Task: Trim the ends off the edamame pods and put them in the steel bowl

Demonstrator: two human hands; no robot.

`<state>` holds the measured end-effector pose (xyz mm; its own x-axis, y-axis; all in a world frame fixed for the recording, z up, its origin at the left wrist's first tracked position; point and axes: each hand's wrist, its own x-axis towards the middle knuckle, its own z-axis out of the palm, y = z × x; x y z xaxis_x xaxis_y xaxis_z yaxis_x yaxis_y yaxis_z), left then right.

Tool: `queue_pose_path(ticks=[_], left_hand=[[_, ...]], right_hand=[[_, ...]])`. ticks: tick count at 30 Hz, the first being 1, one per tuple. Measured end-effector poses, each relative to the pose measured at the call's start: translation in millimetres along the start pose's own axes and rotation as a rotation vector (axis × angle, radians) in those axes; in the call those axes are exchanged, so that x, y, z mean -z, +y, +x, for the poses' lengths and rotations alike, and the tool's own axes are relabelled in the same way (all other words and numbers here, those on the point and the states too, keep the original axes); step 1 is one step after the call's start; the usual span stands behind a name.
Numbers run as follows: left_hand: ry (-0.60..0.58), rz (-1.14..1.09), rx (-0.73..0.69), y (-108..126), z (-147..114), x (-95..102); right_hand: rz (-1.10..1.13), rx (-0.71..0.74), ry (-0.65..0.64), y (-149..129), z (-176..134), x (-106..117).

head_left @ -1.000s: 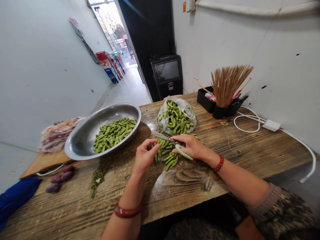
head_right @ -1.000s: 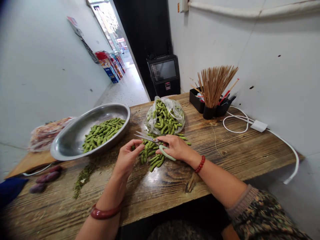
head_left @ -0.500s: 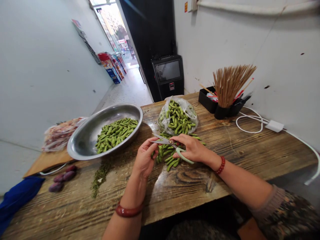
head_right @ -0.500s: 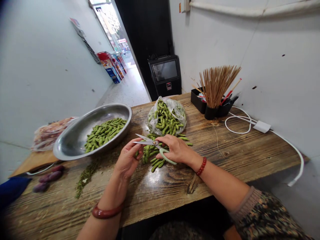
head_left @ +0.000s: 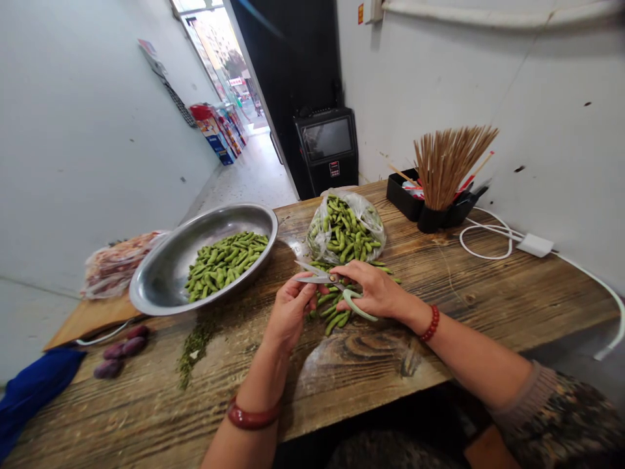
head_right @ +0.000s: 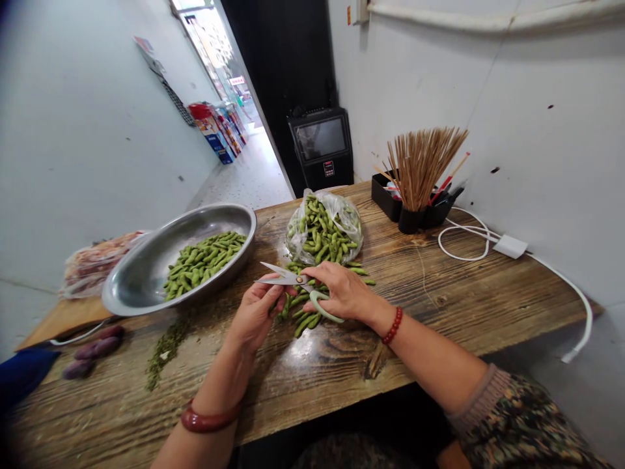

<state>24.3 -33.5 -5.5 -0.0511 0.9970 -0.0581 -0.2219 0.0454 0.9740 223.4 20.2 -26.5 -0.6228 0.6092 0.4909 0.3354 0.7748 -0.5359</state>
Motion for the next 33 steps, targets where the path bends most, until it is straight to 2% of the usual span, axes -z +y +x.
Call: queue_pose_path(ticks=[16,24,31,33], left_hand=[[-0.049,0.013,-0.049,1,0,-1.0],[-0.075,0.051,-0.053,1,1,2.8],[0.039,-0.164,-0.008,10,8,15.8],[0.062,-0.154,0.005,10,10,20.0]], right_hand=[[0.013,0.032,0.010,7,-1,-4],[0.060,-0.029,0.004,6,-1,-3],[0.150,-0.125,0.130,14,1,-4],[0.151,-0.130,0.157,15,2,-4]])
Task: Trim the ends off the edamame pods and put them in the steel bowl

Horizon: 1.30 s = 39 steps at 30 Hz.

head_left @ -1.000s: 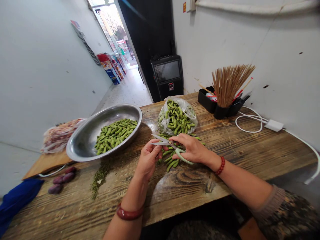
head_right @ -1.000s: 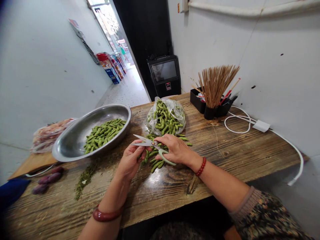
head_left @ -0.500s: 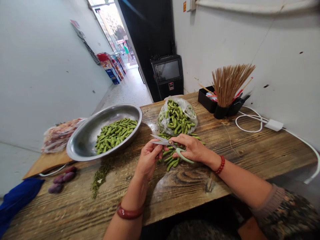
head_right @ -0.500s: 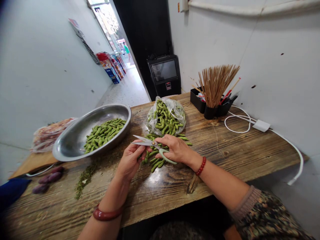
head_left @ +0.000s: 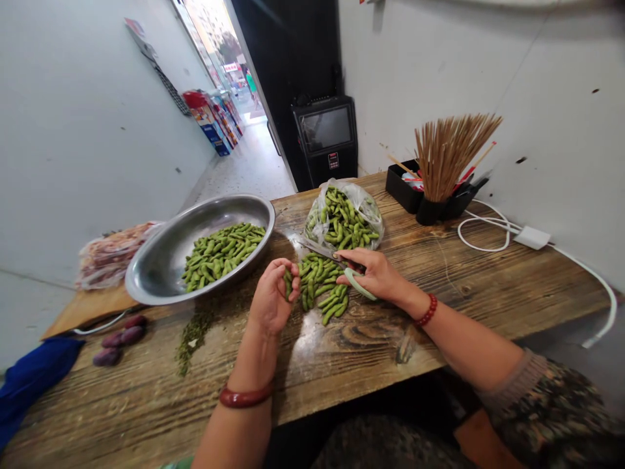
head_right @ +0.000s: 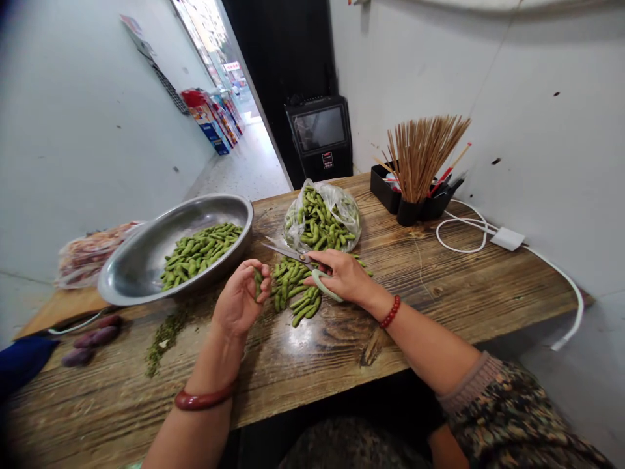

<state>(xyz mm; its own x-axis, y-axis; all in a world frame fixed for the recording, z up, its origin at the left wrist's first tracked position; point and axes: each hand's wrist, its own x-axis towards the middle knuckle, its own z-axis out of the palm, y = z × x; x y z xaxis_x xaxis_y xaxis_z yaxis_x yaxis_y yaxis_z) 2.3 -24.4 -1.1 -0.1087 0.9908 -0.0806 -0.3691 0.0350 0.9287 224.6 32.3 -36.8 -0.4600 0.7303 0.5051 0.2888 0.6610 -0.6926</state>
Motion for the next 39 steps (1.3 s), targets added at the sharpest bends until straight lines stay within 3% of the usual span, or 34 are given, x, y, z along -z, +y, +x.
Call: queue_pose_path(ticks=[3,9,12,14,17,22,28,39], left_hand=[[0.045,0.271,-0.023,-6,4,5.1],[0.019,1.294,-0.298,-18,7,9.5],[0.020,1.554,-0.226,-16,2,7.6],[0.020,1.594,-0.175,-16,0,6.4],[0.011,1.445,-0.191,-18,1,6.1],[0.051,0.944,-0.251,-19,5,4.9],[0.019,0.340,-0.020,-7,-2,-3.3],[0.064,0.172,-0.021,-6,-6,-9.5]], right_hand=[[0.003,-0.005,0.002,0,0,0],[-0.006,-0.003,0.008,-2,1,-1],[-0.009,-0.009,0.000,-3,1,-1],[-0.017,-0.011,-0.010,-3,1,-2],[-0.023,-0.013,-0.020,-2,0,-3],[-0.011,-0.024,-0.023,1,0,-4],[0.011,-0.027,-0.030,-4,1,-3],[-0.081,0.054,-0.197,-10,-2,0]])
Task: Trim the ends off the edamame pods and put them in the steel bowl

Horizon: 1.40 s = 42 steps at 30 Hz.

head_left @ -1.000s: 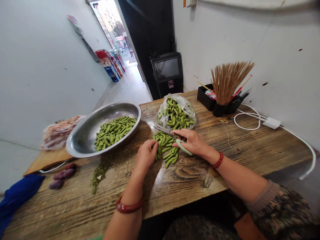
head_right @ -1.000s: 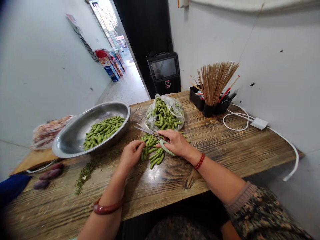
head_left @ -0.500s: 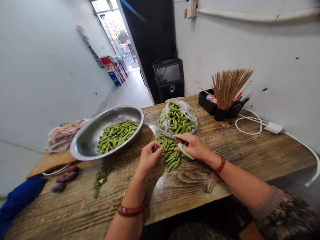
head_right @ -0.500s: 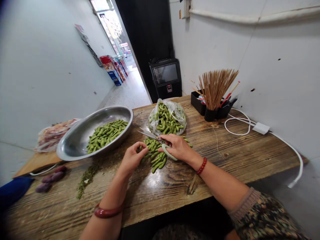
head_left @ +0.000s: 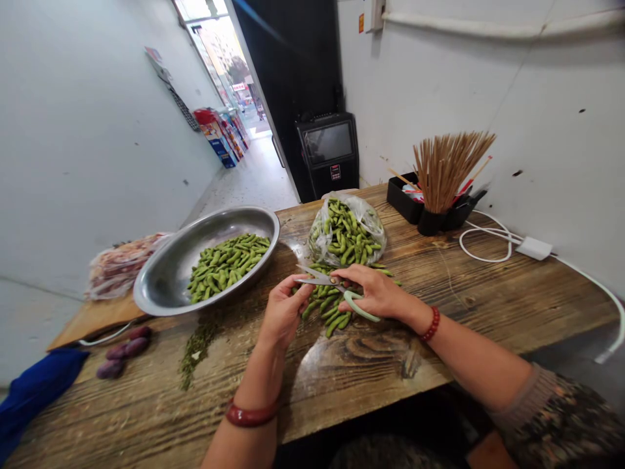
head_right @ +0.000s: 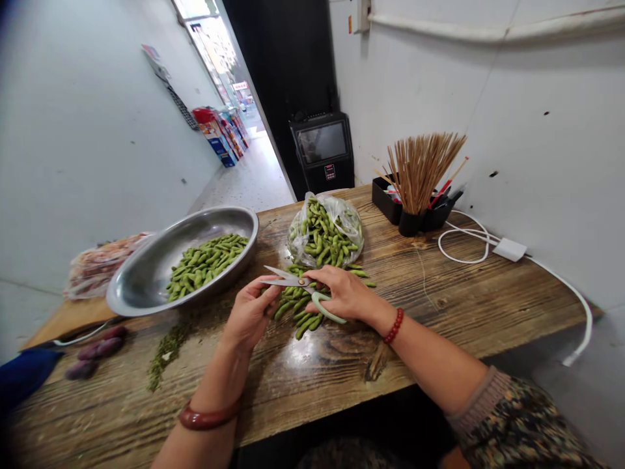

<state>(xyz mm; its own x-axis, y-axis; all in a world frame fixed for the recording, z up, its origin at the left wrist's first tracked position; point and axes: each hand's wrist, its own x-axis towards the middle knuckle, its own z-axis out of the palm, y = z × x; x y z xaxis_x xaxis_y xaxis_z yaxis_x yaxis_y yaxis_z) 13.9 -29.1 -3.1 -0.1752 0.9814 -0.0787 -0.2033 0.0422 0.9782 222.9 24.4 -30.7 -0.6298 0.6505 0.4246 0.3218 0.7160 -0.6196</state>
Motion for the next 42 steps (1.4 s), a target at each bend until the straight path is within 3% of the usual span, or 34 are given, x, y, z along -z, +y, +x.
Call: queue_pose_path(ticks=[23,35,42], left_hand=[[-0.058,0.110,-0.052,-6,-1,2.5],[-0.038,0.110,-0.048,-6,-1,0.8],[0.031,-0.106,-0.004,0,3,3.0]], right_hand=[[-0.033,0.047,-0.077,-3,0,2],[-0.020,-0.016,-0.005,5,-1,-4],[0.071,-0.120,0.139,6,3,-6]])
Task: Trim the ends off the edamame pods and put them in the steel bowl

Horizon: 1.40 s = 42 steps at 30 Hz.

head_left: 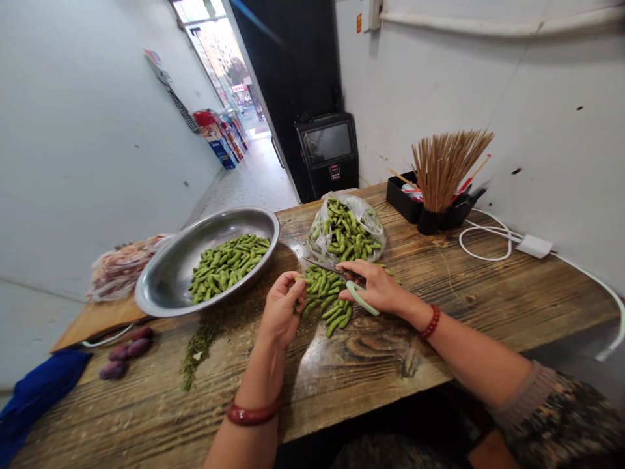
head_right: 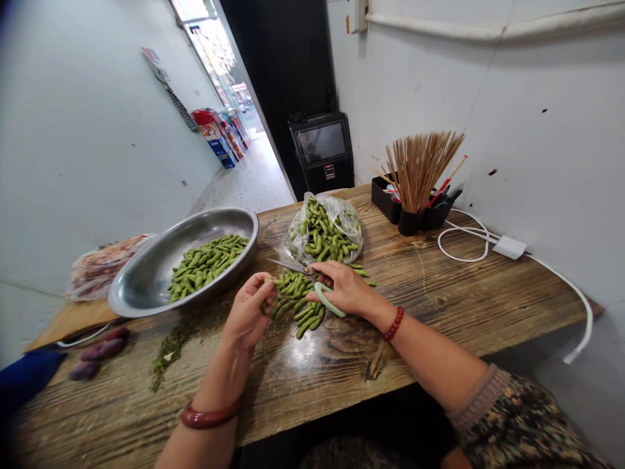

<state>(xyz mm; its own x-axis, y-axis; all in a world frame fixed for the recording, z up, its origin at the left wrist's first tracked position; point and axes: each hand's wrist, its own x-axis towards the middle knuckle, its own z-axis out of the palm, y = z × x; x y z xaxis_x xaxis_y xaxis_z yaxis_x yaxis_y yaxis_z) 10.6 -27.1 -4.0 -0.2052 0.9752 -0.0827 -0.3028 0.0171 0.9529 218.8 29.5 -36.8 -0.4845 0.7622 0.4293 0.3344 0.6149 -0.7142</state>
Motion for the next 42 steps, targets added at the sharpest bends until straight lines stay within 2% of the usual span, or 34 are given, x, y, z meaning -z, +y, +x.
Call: queue_pose_path(ticks=[7,14,22,31,35,38,42], left_hand=[[-0.039,-0.102,0.040,0,1,-0.6],[-0.096,-0.045,0.051,-5,-2,-6.0],[-0.110,-0.038,0.065,-7,-3,-6.6],[0.000,-0.191,0.038,3,2,2.9],[0.002,-0.218,0.110,9,4,6.9],[-0.002,0.026,0.093,9,5,10.2],[-0.056,0.759,-0.082,4,8,18.6]], right_hand=[[-0.094,0.123,-0.098,-5,-3,3],[-0.084,0.178,-0.093,-3,-3,0],[-0.041,0.131,-0.081,0,-5,-2],[-0.006,0.065,-0.010,3,-2,-1],[-0.001,0.050,0.016,3,-1,0],[-0.002,0.048,0.010,3,-2,1],[0.003,0.035,0.005,3,-1,1]])
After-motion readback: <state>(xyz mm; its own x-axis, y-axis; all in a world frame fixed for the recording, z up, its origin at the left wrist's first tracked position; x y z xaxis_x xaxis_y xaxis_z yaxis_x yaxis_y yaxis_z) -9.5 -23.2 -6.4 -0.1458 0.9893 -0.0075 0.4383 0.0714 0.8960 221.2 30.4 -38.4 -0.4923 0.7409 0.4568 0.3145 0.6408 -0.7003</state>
